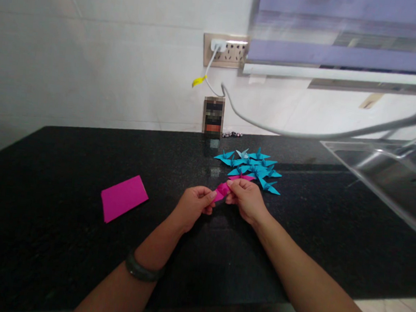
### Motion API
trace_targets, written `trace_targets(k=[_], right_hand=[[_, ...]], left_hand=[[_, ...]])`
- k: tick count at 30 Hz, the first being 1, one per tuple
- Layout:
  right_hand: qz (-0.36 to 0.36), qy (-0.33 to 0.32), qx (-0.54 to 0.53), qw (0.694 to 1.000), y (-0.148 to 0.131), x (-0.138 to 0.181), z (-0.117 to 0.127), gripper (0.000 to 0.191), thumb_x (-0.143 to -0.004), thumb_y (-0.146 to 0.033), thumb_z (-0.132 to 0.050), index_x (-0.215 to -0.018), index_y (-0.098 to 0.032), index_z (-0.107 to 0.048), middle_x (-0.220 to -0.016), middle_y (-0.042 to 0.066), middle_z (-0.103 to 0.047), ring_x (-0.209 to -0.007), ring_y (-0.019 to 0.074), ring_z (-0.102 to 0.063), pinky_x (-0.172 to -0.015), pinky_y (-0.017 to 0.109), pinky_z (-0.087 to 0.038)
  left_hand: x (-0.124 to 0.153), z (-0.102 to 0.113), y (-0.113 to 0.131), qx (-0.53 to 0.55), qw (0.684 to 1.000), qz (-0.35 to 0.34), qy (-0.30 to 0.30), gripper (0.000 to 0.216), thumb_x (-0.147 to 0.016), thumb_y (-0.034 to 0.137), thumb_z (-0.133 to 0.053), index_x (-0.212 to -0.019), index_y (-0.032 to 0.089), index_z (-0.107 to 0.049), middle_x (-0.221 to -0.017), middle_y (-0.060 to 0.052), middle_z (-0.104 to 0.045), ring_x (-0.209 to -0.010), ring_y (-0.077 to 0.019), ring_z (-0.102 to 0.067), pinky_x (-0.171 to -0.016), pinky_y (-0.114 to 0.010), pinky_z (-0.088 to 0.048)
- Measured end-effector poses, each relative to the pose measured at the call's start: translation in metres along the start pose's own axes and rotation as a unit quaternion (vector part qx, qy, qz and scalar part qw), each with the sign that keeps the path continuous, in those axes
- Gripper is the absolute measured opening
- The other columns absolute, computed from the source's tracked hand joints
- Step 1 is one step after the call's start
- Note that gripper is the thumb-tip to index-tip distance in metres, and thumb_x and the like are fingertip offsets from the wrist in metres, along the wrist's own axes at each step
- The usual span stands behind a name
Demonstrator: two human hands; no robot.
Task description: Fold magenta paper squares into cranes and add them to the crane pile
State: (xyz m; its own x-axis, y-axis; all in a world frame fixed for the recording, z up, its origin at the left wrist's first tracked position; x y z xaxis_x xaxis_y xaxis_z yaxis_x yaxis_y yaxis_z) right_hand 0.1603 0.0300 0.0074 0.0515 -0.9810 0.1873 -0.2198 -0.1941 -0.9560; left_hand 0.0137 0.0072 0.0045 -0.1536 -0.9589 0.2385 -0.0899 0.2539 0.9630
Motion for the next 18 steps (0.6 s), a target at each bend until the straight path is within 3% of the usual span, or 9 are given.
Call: trace_targets(k=[8,18], right_hand=[[-0.043,0.002,-0.057,0.997,-0.0018,-0.0004,-0.0002,0.022,-0.062,-0.029,-0.068,-0.056,-0.014,-0.053,-0.04,-0.003,-0.055,-0.032,0.0046,-0.048,-0.036,0.013,-0.042],[-0.051,0.016,-0.056,0.997,-0.0037,-0.0009,0.0005,0.018,-0.065,-0.025,-0.065,-0.056,-0.013,-0.055,-0.039,-0.003,-0.055,-0.032,0.0047,-0.048,-0.035,0.013,-0.043]], left_hand=[[0.001,-0.0007,0.0018,-0.002,1.0,-0.006,-0.003,0.026,-0.066,0.037,-0.064,-0.062,0.012,-0.055,-0.05,0.003,-0.053,-0.041,-0.0055,-0.046,-0.043,-0.018,-0.036],[0.0008,-0.0004,0.0019,0.002,1.0,-0.007,0.0,0.026,-0.065,0.037,-0.065,-0.063,0.012,-0.057,-0.051,0.002,-0.053,-0.042,-0.0062,-0.047,-0.044,-0.019,-0.038]])
Point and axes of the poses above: each hand's wrist, its own x-axis away from the middle knuckle, its own z-axis out of the back of the hand, y = z × x, the point moved 1 cm from there along -x, towards the middle knuckle
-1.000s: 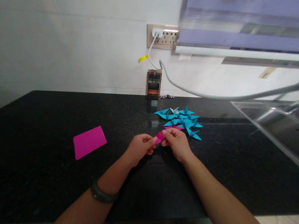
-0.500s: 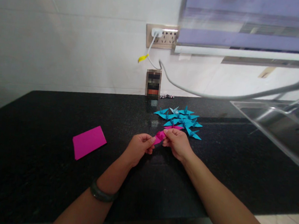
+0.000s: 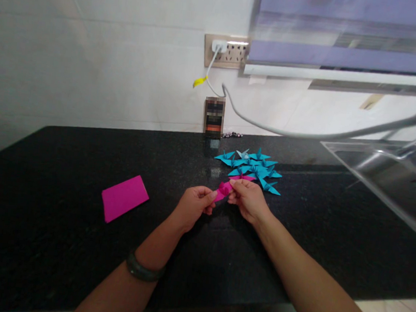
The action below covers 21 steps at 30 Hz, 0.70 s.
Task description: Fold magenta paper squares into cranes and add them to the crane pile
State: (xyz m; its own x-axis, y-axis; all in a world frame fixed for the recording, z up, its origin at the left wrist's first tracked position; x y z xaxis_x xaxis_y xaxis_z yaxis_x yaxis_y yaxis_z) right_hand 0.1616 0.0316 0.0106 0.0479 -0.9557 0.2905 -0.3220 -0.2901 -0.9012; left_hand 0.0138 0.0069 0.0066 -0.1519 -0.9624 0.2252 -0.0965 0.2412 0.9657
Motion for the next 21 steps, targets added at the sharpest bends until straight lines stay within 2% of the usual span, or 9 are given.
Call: trace_targets(k=[21], right_hand=[[0.002,-0.008,-0.007,1.0,0.0,-0.0019,0.0021,0.018,-0.066,-0.025,-0.064,-0.055,-0.013,-0.056,-0.04,-0.003,-0.054,-0.033,0.0047,-0.047,-0.036,0.014,-0.043]], left_hand=[[0.0012,-0.0005,0.0015,-0.003,1.0,-0.002,0.0,0.027,-0.064,0.038,-0.066,-0.06,0.013,-0.056,-0.05,0.002,-0.053,-0.04,-0.0058,-0.046,-0.042,-0.019,-0.036]])
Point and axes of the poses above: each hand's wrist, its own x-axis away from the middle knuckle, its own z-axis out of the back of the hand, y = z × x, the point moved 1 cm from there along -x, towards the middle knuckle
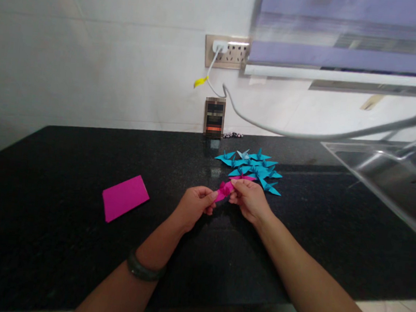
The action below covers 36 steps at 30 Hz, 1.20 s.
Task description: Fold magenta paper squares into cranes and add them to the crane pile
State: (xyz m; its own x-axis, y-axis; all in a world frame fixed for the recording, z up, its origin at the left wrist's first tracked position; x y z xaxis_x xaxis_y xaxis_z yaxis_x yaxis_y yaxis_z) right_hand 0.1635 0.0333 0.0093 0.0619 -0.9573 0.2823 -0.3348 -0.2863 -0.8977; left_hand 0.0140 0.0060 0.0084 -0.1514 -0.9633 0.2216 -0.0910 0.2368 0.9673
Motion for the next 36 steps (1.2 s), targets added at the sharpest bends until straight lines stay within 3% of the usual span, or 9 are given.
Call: trace_targets(k=[36], right_hand=[[-0.028,-0.013,-0.044,0.999,0.001,-0.0025,0.0009,0.016,-0.073,-0.016,-0.057,-0.057,-0.012,-0.057,-0.039,-0.002,-0.055,-0.031,0.0054,-0.049,-0.035,0.013,-0.045]], left_hand=[[-0.0019,0.0011,-0.0016,-0.012,1.0,0.005,0.0,0.024,-0.065,0.036,-0.064,-0.062,0.013,-0.056,-0.05,0.003,-0.053,-0.041,-0.0059,-0.046,-0.043,-0.019,-0.037]])
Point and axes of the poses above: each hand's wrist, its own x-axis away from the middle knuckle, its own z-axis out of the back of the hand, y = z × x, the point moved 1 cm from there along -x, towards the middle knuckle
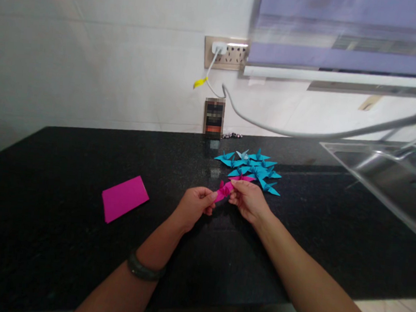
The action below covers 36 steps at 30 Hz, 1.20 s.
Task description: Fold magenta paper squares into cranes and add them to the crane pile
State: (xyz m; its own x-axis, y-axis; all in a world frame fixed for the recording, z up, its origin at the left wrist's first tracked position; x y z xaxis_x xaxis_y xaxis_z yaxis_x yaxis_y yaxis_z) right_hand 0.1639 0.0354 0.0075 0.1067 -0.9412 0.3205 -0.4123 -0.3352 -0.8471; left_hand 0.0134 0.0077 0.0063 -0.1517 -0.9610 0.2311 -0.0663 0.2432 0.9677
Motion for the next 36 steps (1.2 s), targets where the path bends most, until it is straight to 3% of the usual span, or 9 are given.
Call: trace_targets(k=[17,26,30,36], right_hand=[[-0.062,-0.011,-0.062,0.996,0.001,-0.001,0.002,0.019,-0.08,-0.009,-0.049,-0.064,-0.009,-0.059,-0.041,0.0,-0.058,-0.032,0.0061,-0.052,-0.038,0.015,-0.05],[0.036,0.054,0.093,0.994,-0.005,-0.002,0.005,0.009,-0.068,-0.015,-0.057,-0.059,-0.013,-0.054,-0.047,-0.003,-0.057,-0.034,0.0038,-0.047,-0.036,0.014,-0.046],[0.042,0.037,0.218,0.974,-0.005,-0.002,0.005,0.007,-0.063,-0.016,-0.054,-0.057,-0.015,-0.051,-0.044,-0.005,-0.053,-0.031,0.004,-0.043,-0.032,0.014,-0.039],[0.039,0.007,0.288,0.957,-0.01,0.0,0.002,0.014,-0.064,-0.022,-0.054,-0.052,-0.015,-0.05,-0.039,-0.006,-0.047,-0.026,0.0041,-0.035,-0.027,0.016,-0.029]], left_hand=[[0.001,0.0,0.001,-0.001,1.0,-0.002,0.011,0.024,-0.064,0.035,-0.064,-0.063,0.013,-0.056,-0.05,0.003,-0.053,-0.04,-0.006,-0.047,-0.043,-0.019,-0.038],[-0.004,0.003,0.0,0.069,0.992,-0.013,0.101,0.021,-0.06,0.025,-0.067,-0.074,0.012,-0.06,-0.055,0.003,-0.056,-0.045,-0.006,-0.05,-0.047,-0.019,-0.042],[-0.007,0.006,0.001,0.089,0.986,-0.028,0.137,0.019,-0.06,0.022,-0.066,-0.075,0.011,-0.06,-0.056,0.003,-0.055,-0.046,-0.0058,-0.05,-0.049,-0.02,-0.044],[-0.009,0.011,0.003,0.115,0.977,-0.024,0.176,0.021,-0.063,0.019,-0.062,-0.081,0.009,-0.06,-0.055,0.003,-0.054,-0.046,-0.0059,-0.05,-0.049,-0.02,-0.045]])
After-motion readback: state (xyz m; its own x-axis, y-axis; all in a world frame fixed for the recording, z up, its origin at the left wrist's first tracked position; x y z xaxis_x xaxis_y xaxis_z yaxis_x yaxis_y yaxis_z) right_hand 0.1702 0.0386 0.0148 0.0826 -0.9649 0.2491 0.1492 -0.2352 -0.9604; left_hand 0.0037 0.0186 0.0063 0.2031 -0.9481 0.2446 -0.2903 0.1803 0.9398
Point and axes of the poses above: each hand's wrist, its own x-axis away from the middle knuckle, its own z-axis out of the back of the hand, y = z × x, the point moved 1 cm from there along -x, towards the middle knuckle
